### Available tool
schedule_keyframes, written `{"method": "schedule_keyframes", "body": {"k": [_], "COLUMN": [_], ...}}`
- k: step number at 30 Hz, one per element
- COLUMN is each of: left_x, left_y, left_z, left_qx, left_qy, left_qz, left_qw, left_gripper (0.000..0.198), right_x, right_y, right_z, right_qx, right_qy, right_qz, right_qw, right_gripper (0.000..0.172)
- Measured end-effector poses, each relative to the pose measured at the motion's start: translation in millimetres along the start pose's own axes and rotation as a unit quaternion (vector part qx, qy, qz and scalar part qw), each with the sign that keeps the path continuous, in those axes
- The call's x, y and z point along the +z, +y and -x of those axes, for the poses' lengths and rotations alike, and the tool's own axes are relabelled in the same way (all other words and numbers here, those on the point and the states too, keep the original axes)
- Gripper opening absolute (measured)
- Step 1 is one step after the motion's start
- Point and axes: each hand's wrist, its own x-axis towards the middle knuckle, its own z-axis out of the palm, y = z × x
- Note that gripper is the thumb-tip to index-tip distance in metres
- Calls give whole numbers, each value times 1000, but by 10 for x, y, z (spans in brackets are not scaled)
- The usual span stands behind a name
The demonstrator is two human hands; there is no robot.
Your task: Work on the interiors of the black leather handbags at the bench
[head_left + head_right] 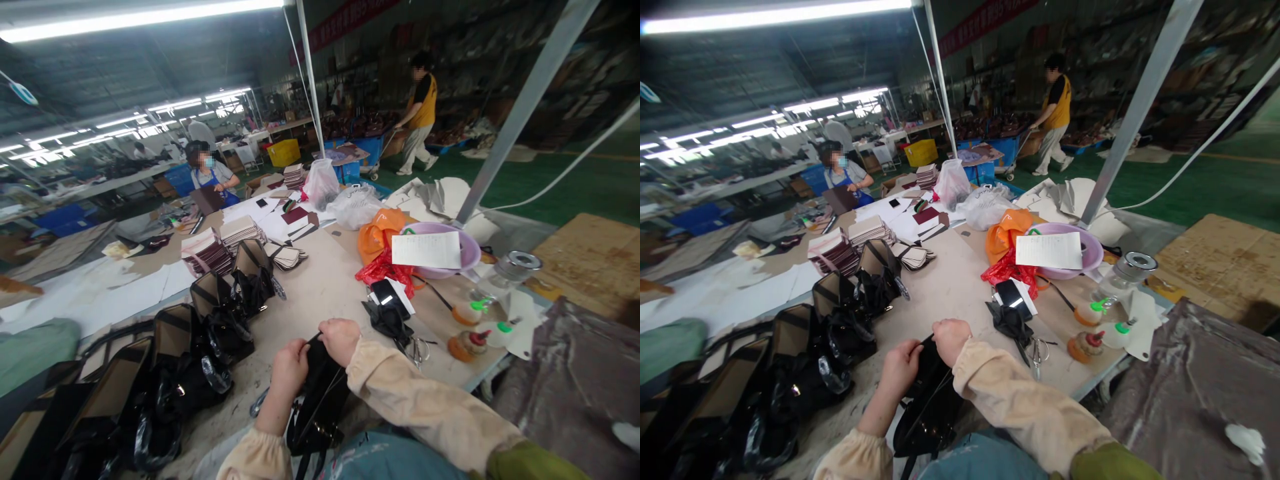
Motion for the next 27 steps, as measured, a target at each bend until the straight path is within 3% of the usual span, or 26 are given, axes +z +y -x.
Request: {"method": "schedule_keyframes", "body": {"k": [11, 20, 24, 27], "left_x": [-22, 61, 68, 64], "left_y": [37, 88, 80, 79], "left_z": [-7, -220, -233, -227], "left_qx": [-6, 10, 16, 21], "left_qy": [-12, -47, -39, -37], "left_qz": [-14, -6, -23, -22], "left_qw": [1000, 999, 999, 999], "left_gripper": [24, 23, 23, 22], "right_x": [-10, -24, -39, -38], "right_y": [-17, 19, 67, 81], "right_z": [-40, -8, 85, 103], "right_qx": [1, -14, -17, -1], "right_qy": [-13, 2, 34, 39], "right_qz": [4, 0, -7, -6], "right_qw": [1000, 1000, 999, 999], "right_gripper": [18, 18, 38, 36]}}
